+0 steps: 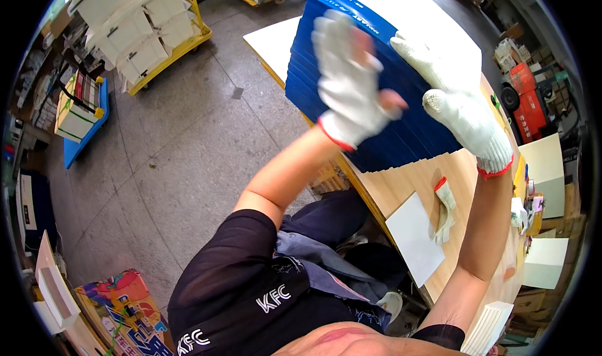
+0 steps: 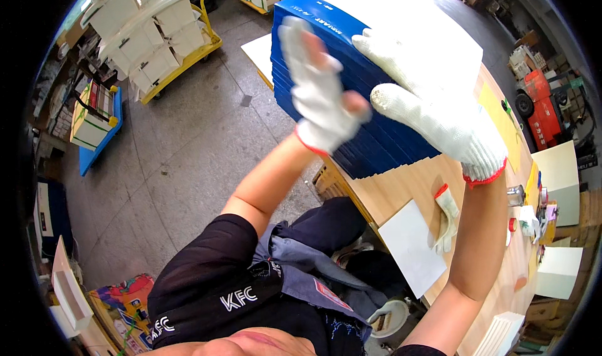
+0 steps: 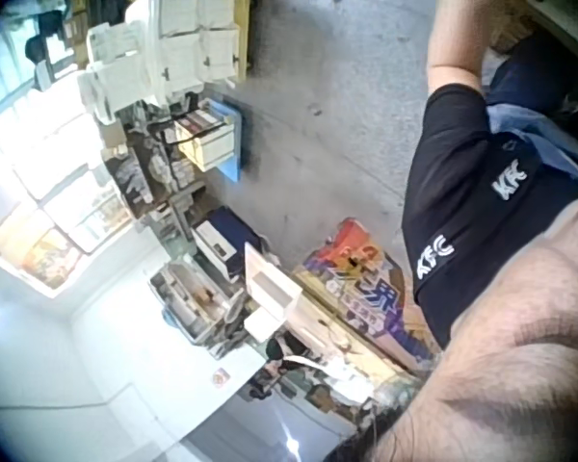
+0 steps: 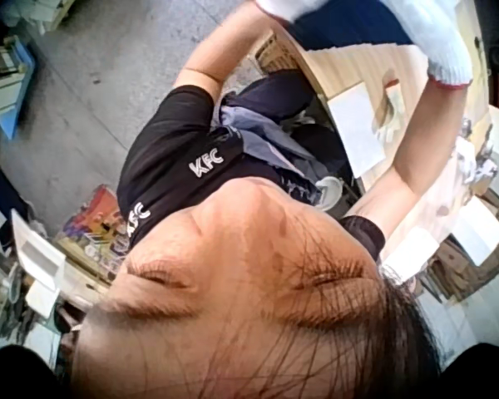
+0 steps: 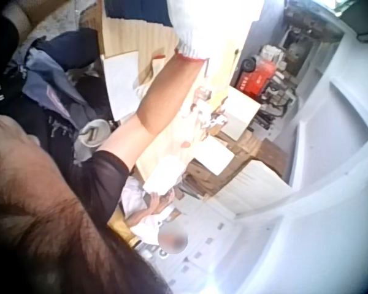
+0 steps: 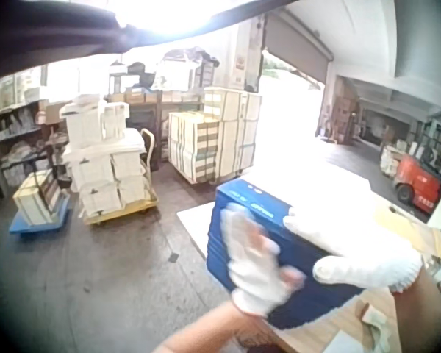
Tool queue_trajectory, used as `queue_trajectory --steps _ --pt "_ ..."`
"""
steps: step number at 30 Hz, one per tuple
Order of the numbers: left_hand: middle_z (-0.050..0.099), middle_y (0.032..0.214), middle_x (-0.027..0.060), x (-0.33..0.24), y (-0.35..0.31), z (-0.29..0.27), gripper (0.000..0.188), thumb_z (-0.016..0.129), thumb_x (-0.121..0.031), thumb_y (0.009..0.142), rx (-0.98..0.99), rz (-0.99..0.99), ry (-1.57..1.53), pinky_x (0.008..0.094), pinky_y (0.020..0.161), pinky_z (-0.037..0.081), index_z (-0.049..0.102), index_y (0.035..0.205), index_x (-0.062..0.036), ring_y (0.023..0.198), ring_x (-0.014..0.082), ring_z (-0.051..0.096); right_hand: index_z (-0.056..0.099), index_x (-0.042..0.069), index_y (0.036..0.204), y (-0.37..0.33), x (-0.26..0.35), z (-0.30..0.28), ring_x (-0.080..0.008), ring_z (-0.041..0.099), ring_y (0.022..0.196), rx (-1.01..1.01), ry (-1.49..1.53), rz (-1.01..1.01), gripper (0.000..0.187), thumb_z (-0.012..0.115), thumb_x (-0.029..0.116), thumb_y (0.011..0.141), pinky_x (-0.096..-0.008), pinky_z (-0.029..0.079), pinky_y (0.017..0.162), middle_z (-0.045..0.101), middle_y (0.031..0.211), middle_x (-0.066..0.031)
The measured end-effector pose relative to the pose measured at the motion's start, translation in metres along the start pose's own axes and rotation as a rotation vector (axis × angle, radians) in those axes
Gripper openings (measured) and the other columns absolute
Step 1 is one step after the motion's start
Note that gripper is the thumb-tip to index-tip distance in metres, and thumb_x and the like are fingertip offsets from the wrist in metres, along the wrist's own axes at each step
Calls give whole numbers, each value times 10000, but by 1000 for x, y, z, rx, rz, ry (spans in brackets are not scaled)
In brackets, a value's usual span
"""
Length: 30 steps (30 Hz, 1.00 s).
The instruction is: The person assembles notebooks by inserting white paper stacks into blue covers. They repeatedly pick up a cover, place a paper stack inside, and fold the cover shut. The person also uses a brush to apply a substance from a bucket onto the edges of the paper stacks. The finished notebooks are stacked on the table.
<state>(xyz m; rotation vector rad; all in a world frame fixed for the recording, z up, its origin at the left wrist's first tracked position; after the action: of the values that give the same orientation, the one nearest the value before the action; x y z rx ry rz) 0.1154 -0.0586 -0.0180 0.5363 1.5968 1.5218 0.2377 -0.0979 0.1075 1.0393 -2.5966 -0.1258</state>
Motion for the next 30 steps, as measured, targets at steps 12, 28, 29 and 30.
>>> queue_trajectory --steps 12,28,29,30 --pt "10 1616 225 29 -33 -28 848 316 -609 988 -34 167 -137 458 1216 31 -9 1564 -79 1504 321 23 509 106 1415 -2 -9 4 -349 424 1361 -30 -41 34 745 474 646 904 -421 324 1128 479 1446 -193" --pt "160 1570 272 13 -52 -10 720 320 -531 1005 -3 -52 -13 523 1187 147 194 1528 -53 1432 417 254 537 104 1391 -3 -7 3 -336 457 1328 -63 -76 -12 645 524 544 920 -412 321 1122 523 1406 -172" --pt "225 1547 298 -33 -60 -4 726 321 -553 995 65 60 -65 571 1173 158 279 1511 -45 1404 435 326 539 103 1389 2 -4 3 -334 455 1329 -58 -56 -33 635 528 533 923 -410 318 1123 522 1406 -171" --pt "215 1548 306 -47 -67 0 749 321 -583 983 98 97 -80 592 1169 141 297 1497 -38 1418 454 286 542 102 1387 2 -1 2 -332 452 1330 -52 -41 -39 624 532 523 926 -408 316 1123 521 1407 -170"
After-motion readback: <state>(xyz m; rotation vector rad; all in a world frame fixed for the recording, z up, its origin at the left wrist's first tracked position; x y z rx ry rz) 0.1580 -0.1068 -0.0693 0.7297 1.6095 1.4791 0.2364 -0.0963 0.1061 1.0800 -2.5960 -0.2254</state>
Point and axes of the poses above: each hand's wrist, its own y-axis towards the middle knuckle, its own z-axis out of the palm, x = y × z, the point moved 5 cm from there along y, towards the middle knuckle
